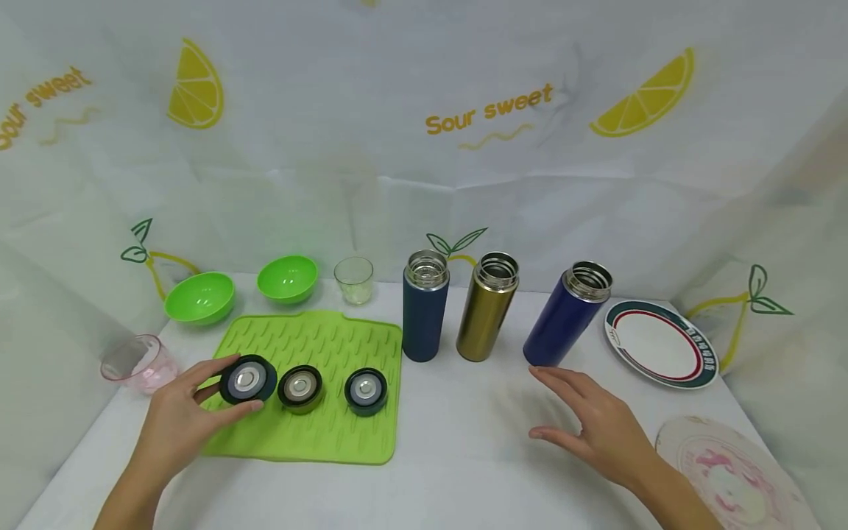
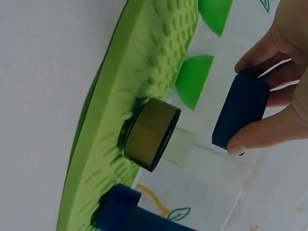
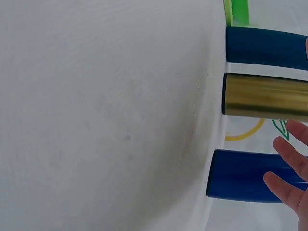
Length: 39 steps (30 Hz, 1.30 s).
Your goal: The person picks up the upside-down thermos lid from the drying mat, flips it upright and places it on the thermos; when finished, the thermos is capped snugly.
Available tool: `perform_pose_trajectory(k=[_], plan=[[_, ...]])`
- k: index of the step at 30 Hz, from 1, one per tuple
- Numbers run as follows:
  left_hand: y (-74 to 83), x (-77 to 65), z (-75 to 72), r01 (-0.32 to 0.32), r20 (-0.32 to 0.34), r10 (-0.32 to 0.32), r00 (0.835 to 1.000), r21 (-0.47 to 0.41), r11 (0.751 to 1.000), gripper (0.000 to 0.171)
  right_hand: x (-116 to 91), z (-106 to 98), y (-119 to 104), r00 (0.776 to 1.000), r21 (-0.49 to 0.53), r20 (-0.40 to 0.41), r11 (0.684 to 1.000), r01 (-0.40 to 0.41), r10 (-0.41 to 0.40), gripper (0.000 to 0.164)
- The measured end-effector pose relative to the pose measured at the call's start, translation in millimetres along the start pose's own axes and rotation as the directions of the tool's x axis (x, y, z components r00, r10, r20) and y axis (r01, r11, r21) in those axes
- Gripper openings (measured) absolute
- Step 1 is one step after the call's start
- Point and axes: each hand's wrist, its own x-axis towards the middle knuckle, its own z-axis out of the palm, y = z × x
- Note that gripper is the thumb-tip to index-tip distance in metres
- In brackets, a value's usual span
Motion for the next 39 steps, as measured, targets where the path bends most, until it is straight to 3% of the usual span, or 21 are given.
perform_pose_trajectory(k=[5, 10, 18, 25, 30, 35, 39], plan=[[19.1, -0.9, 5.7, -0.127, -0.037, 0.125, 0.991, -0.056, 0.990, 0.071, 4.2, 0.7, -4.0, 1.000, 0.007, -0.023, 1.000, 0.014, -0.013, 0.086], [47.3, 0.2, 18.1, -0.250, -0.015, 0.249, 0.968, -0.088, 0.964, 0.071, 13.1, 0.0, -8.2, 0.998, 0.033, -0.045, 0.999, 0.043, -0.041, 0.086], [95.7, 11.2, 50.1, -0.449, 0.060, 0.458, 0.887, -0.124, 0.885, 0.073, 32.9, 1.0, -23.0, 0.997, 0.127, -0.037, 0.990, 0.069, -0.064, 0.084], [129.4, 20.4, 78.0, -0.501, 0.144, 0.542, 0.828, -0.242, 0.831, 0.075, 50.3, 1.3, -36.0, 0.997, 0.265, -0.017, 0.962, 0.071, -0.069, 0.080], [144.1, 27.9, 97.7, -0.507, 0.176, 0.563, 0.808, -0.282, 0.815, 0.075, 61.3, 4.5, -42.9, 0.998, 0.438, -0.022, 0.897, 0.058, -0.054, 0.074], [152.2, 30.8, 114.0, -0.467, 0.208, 0.555, 0.805, -0.354, 0.810, 0.074, 70.3, 7.9, -52.2, 0.999, 0.624, -0.009, 0.780, 0.031, -0.032, 0.068], [156.2, 31.6, 124.4, -0.473, 0.209, 0.565, 0.798, -0.365, 0.802, 0.073, 74.2, 9.9, -57.0, 1.000, 0.718, 0.002, 0.695, 0.015, -0.023, 0.062]])
